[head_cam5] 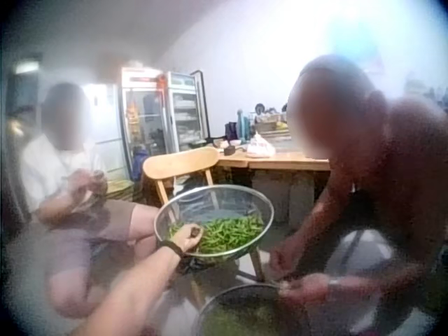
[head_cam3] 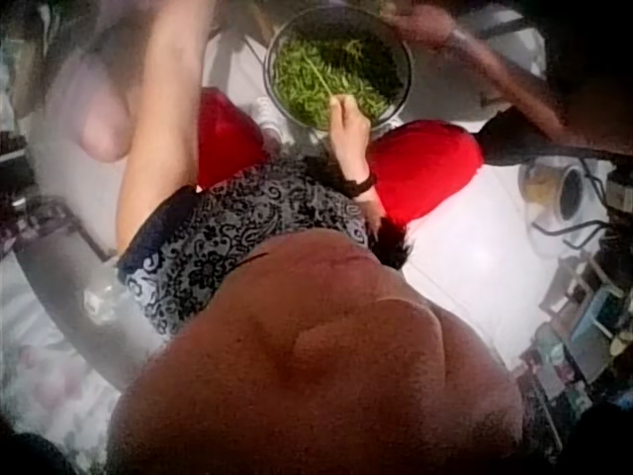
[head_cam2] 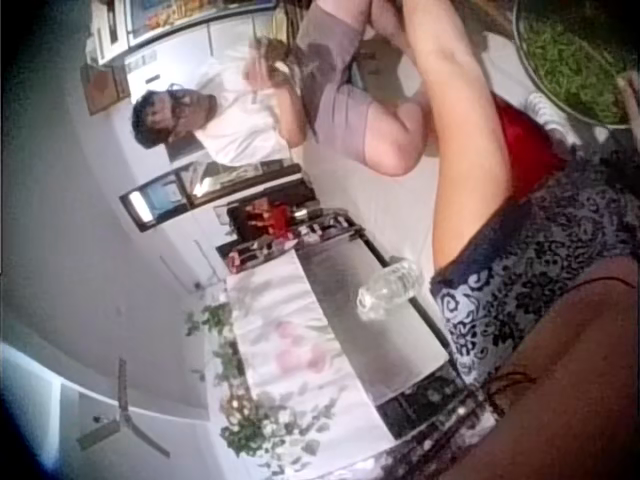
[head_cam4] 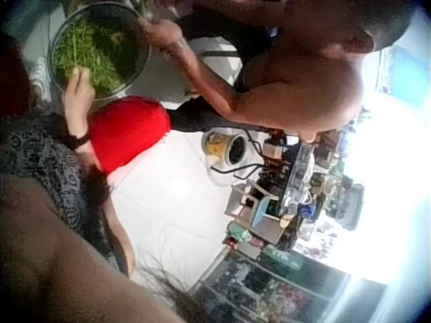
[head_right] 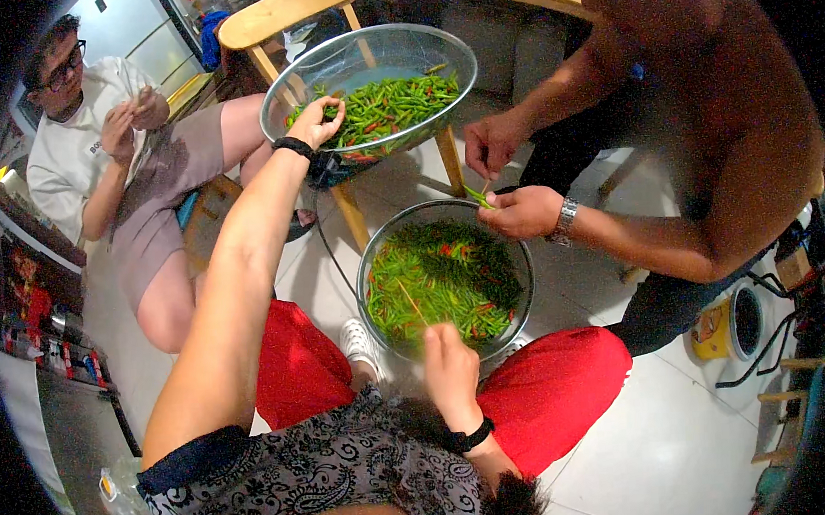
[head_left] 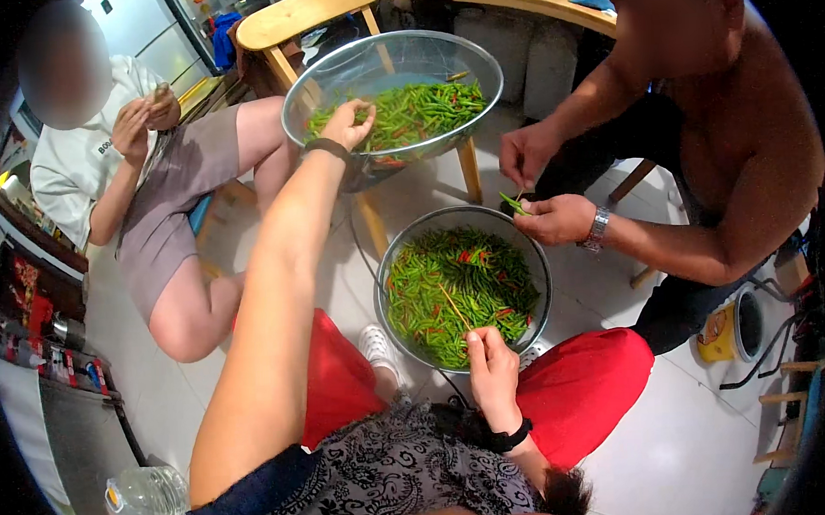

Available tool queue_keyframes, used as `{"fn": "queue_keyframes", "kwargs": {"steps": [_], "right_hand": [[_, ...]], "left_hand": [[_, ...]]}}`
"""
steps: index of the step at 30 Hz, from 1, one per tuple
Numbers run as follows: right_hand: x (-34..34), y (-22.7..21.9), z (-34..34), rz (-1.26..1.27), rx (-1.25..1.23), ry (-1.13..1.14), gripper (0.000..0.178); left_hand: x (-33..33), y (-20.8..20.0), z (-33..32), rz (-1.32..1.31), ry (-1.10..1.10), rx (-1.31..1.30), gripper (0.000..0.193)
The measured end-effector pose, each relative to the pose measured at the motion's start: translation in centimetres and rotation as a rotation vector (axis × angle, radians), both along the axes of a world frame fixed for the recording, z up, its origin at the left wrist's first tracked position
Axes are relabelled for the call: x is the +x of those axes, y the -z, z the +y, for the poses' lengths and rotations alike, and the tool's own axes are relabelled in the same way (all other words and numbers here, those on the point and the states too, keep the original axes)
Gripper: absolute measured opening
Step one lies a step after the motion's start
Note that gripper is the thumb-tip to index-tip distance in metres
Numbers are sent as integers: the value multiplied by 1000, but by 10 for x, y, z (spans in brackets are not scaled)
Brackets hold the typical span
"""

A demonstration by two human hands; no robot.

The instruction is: The person processes small green peppers by threading them onto a thin skewer while seated among other people.

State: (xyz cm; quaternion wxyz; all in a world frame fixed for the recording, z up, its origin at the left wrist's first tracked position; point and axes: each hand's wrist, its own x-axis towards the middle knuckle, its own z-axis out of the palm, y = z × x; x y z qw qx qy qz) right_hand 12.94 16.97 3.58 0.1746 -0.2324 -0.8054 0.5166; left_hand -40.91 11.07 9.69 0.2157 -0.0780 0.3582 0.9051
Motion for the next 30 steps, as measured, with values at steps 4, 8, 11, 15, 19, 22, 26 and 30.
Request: {"fn": "queue_keyframes", "kwargs": {"steps": [4, 8, 11, 15, 19, 22, 26, 30], "right_hand": [[-2, 1, 2, -15, -16, 17, 23], [-3, 6, 3, -9, -13, 20, 23], [-6, 12, -1, 44, 1, 25, 24], [-7, 12, -1, 80, 3, 45, 25], [-8, 5, 0, 33, -13, 10, 21], [-7, 5, 0, 39, 2, 10, 21], [-5, 6, 0, 43, 23, 24, 24], [-4, -2, -1, 29, -3, 16, 23]], "left_hand": [[34, -18, 18, -27, 16, 219, 44], [36, -22, 26, -56, -30, 74, 34], [2, -7, 17, -16, 103, 81, 34], [13, -22, 30, -329, 100, 124, 39], [22, -36, 26, -491, 222, 227, 45], [31, -46, 24, -427, 303, 277, 45], [36, -51, 21, -349, 327, 285, 46], [36, -48, 15, -402, 313, 253, 43]]}}
